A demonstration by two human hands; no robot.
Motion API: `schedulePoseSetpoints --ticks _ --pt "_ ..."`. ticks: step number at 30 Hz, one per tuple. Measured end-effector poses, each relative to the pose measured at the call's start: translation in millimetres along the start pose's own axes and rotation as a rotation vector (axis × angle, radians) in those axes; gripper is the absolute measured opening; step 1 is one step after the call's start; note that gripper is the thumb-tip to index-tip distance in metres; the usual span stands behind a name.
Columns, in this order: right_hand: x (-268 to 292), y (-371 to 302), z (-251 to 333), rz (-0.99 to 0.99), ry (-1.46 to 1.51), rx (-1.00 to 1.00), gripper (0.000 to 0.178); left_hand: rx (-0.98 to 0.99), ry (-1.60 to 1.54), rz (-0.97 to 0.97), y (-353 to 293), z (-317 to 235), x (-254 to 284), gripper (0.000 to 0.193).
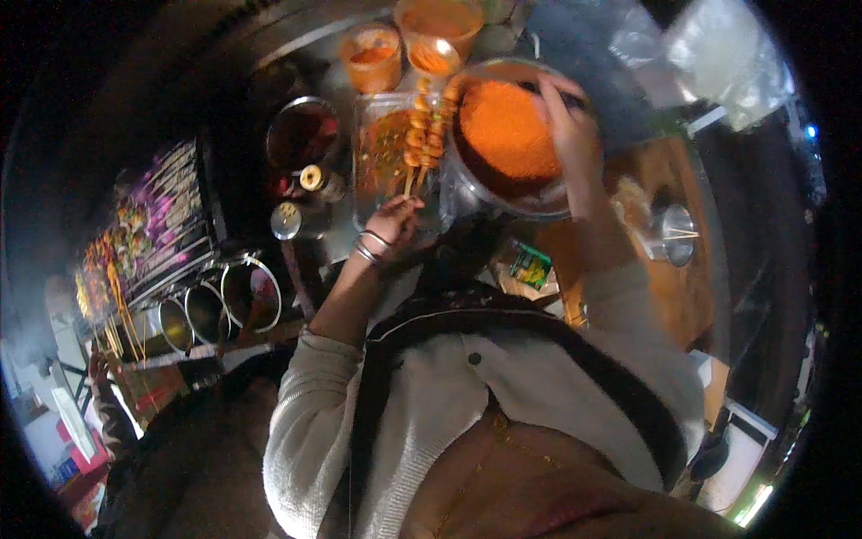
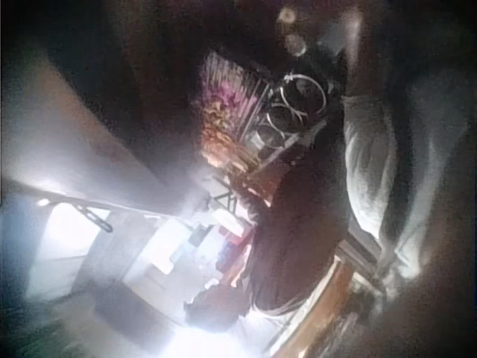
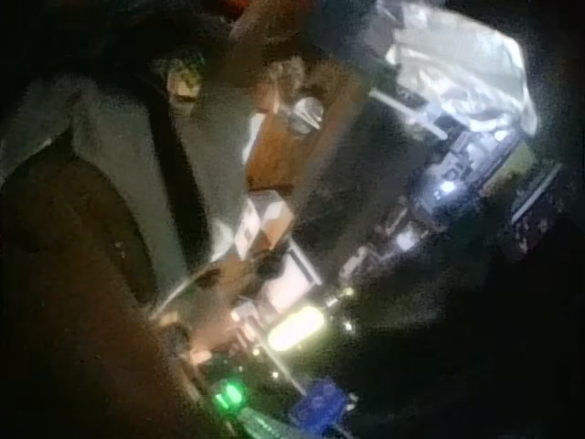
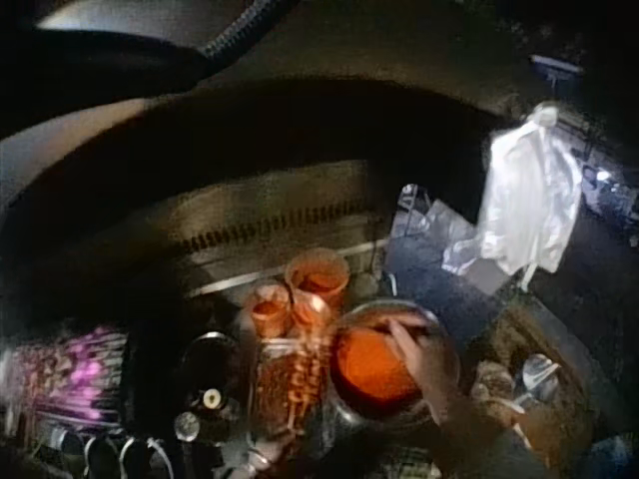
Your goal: The person cuts long red meat strips into shorter pieces using scissors and places them into a white container. They then gather the cut pieces, put them into a blue plastic bag, and tie it. Later, the person moves to a cooking station and applies a red spice powder to skewers using a ladle.
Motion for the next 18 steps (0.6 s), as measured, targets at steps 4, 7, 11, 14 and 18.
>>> schedulePoseSetpoints --ticks 4,7,11,14,18 --pt "-111 38 -40 0.159 -0.124 0.019 0.03 0.126 -0.021 -0.195 -10 24 41 0.026" --pt "-162 65 -69 0.223 -0.374 -0.068 0.017 0.216 0.043 -0.219 6 41 48 0.024" --pt "-166 48 -90 0.386 -0.23 -0.004 0.023 -0.021 0.198 -0.073 42 73 52 0.023" --pt "-110 18 -86 0.433 -0.089 -0.103 0.024 -0.45 1.055 -0.152 68 86 56 0.031" --pt "30 -58 -67 0.313 -0.367 -0.26 0.015 -0.103 1.377 -0.207 80 84 52 0.035"
Point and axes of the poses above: each hand's wrist, its own y-axis towards the middle knuckle, its own x-axis out of the back of the hand, z = x × y, the point moved 2 cm from there along y, towards the middle knuckle, and after that the axes turned 9 degrees about -z, right-handed, at the moved point
